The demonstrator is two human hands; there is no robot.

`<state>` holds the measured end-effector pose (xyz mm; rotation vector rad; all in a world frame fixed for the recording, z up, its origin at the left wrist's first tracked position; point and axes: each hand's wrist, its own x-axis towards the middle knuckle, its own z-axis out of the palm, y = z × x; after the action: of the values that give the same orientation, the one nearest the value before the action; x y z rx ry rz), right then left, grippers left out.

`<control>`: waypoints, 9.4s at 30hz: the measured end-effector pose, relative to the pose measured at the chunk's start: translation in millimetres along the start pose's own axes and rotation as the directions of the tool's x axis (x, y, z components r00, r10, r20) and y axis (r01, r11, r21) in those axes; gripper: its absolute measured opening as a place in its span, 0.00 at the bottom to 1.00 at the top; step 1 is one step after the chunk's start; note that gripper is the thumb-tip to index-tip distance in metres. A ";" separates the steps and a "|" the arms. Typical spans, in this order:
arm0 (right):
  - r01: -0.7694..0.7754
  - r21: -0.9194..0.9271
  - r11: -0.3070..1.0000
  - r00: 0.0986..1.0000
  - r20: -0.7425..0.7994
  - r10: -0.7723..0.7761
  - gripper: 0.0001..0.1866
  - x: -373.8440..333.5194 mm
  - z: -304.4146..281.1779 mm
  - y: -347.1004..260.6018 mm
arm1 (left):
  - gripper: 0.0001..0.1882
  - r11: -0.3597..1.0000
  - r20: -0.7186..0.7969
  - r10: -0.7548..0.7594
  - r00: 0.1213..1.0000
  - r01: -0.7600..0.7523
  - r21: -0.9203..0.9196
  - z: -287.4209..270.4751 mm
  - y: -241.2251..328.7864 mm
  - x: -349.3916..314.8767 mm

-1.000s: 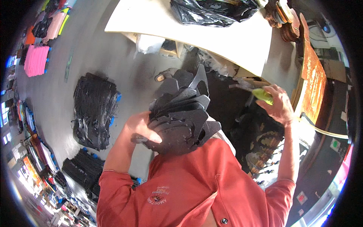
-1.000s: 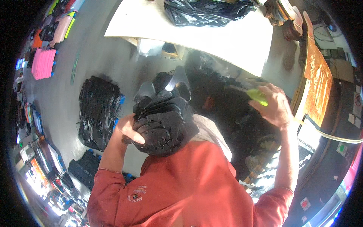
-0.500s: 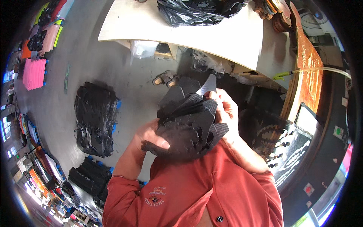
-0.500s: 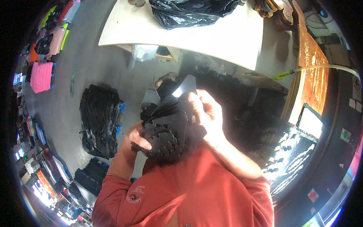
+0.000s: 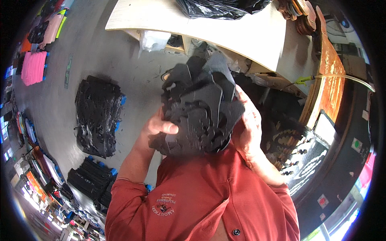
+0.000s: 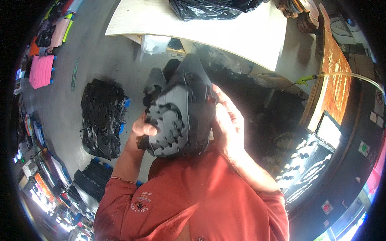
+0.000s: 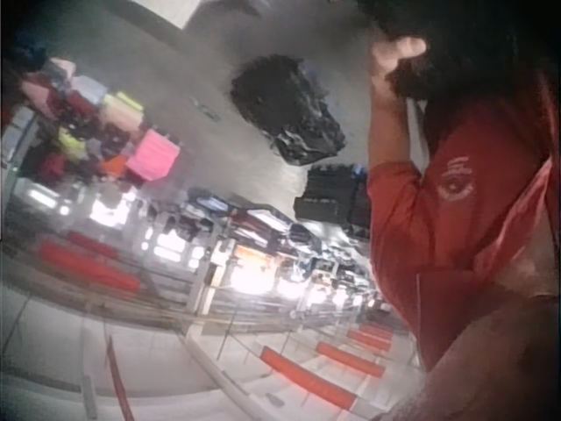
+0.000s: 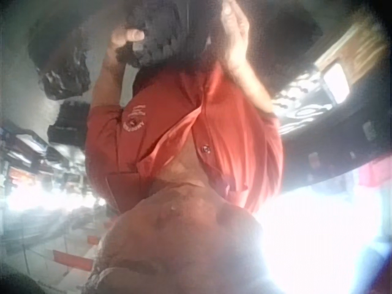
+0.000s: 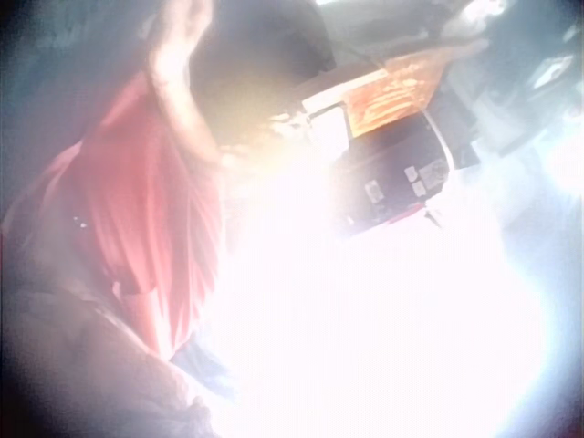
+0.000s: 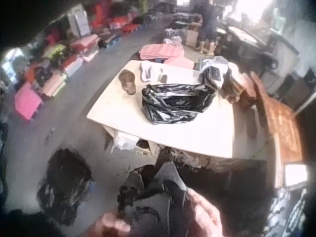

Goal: The person removes black rubber pieces from a white backing sheet, stacks them, and uses a green-handled tool to separate and align the pieces. They then place the stack into a black plastic bag and later handle a large white sheet and a black rubber sheet on the workbench.

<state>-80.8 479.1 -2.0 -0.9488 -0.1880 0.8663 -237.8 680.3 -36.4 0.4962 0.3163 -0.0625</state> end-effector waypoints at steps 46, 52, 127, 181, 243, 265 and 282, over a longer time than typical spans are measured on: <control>0.552 -0.825 0.126 0.824 0.562 0.072 0.53 73.5 122.1 -76.8 | 0.38 0.840 0.187 0.541 0.820 -0.519 -0.158 -11.8 27.3 84.8; 0.612 -0.788 -0.067 0.769 0.612 -0.185 0.49 47.8 136.1 -40.9 | 0.37 0.831 0.242 0.546 0.802 -0.482 -0.276 -13.2 19.9 68.8; 0.112 -0.974 0.196 0.874 0.191 0.447 0.18 115.6 -89.6 -211.7 | 0.34 0.694 0.166 0.598 0.784 -0.403 -0.597 -49.8 18.4 114.4; 0.104 -0.965 0.240 0.660 0.248 0.709 0.19 176.2 -51.4 -228.1 | 0.47 0.923 -0.360 0.278 0.890 -0.351 -0.156 -114.0 -10.5 29.7; -0.154 -0.988 -0.002 0.797 -0.125 0.591 0.29 189.6 -101.1 -258.5 | 0.46 0.920 -0.141 -0.113 0.984 0.157 0.358 1.9 46.6 88.2; -0.108 -0.993 0.058 0.786 -0.049 0.616 0.21 161.8 -145.8 -228.9 | 0.32 0.945 -0.269 -0.103 0.958 0.179 0.273 -15.3 37.9 66.2; -0.198 -0.980 0.016 0.548 -0.097 0.831 0.15 121.6 -102.2 -109.7 | 0.40 0.886 -0.194 -0.125 0.973 0.198 0.420 -16.6 45.4 56.4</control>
<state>112.0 470.7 -4.1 -2.0263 -1.0036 1.9240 -182.8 729.2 -47.1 0.9254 0.5079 -0.2621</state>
